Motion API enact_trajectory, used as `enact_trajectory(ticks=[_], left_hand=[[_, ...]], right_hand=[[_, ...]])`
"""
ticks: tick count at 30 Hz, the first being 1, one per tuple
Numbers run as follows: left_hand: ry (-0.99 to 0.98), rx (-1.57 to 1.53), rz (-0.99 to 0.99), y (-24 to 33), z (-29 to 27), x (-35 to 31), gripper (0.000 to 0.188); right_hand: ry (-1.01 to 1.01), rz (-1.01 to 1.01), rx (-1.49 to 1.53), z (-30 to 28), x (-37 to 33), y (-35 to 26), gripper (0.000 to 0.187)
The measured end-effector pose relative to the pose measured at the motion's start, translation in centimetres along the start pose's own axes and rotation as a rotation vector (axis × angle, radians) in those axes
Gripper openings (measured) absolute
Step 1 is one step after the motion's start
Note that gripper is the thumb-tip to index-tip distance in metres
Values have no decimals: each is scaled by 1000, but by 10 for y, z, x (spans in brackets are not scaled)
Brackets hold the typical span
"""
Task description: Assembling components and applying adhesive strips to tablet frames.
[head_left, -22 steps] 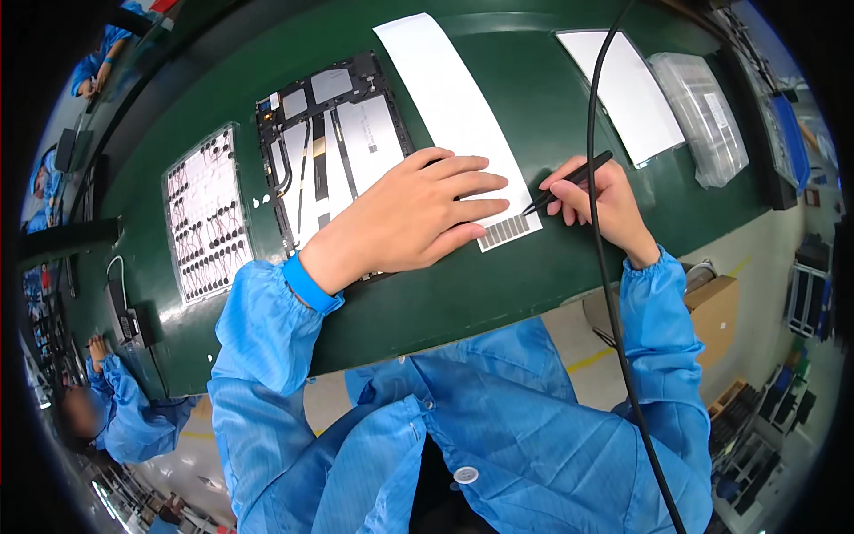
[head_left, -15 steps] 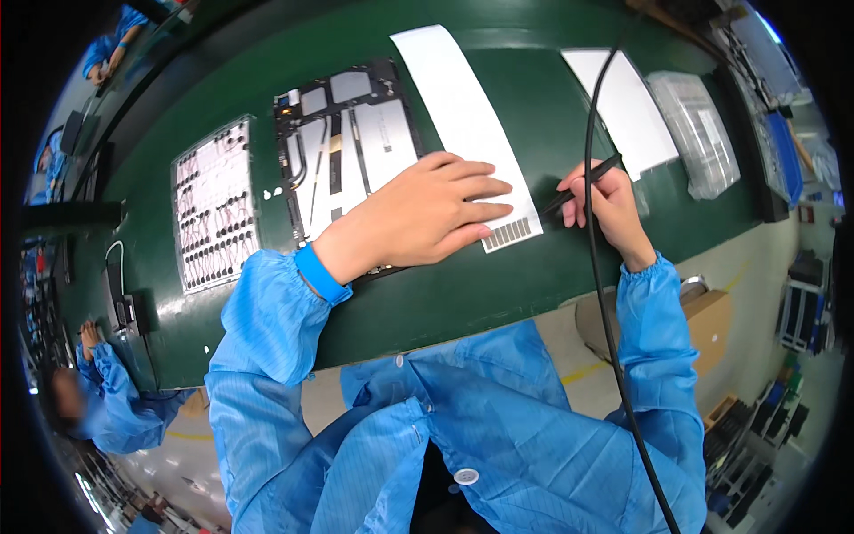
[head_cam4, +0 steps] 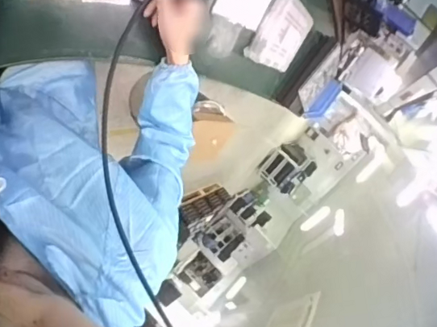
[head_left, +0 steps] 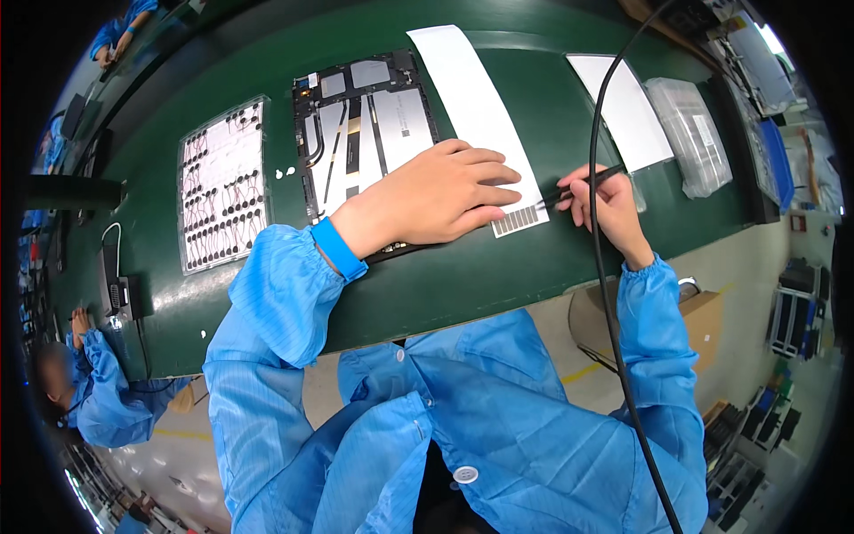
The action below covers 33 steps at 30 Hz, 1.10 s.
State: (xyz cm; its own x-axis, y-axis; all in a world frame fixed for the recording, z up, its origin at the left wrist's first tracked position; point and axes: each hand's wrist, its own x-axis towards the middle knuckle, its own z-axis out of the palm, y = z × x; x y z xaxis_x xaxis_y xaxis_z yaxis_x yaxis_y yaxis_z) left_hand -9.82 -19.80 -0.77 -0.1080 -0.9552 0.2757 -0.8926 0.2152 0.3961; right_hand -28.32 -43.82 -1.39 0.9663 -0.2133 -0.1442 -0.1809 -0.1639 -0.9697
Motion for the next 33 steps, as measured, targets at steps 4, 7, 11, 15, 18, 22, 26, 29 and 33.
enact_trajectory(ticks=[4,7,11,15,18,22,26,29,33], left_hand=[[-2,-12,-5,2,1,2,33],[0,6,-5,1,3,0,33],[6,5,-3,-1,1,0,33],[12,-7,19,-3,-1,-1,32],[47,-4,83,-5,1,0,32],[95,-87,96,0,0,-4,31],[155,-104,-35,9,-33,-7,23],[375,135,-187,-18,-59,-21,16],[541,217,-513,-49,-72,-43,21]], right_hand=[[46,41,-54,7,0,-13,22],[22,79,-82,7,4,-15,20],[-11,79,-67,6,6,-13,22],[21,30,93,-1,8,-2,24],[98,-11,189,2,31,-6,27],[66,-94,254,36,111,-37,33],[1,-185,284,77,192,-43,34],[-7,-231,233,83,223,-43,32],[-35,-228,273,97,234,-43,34]])
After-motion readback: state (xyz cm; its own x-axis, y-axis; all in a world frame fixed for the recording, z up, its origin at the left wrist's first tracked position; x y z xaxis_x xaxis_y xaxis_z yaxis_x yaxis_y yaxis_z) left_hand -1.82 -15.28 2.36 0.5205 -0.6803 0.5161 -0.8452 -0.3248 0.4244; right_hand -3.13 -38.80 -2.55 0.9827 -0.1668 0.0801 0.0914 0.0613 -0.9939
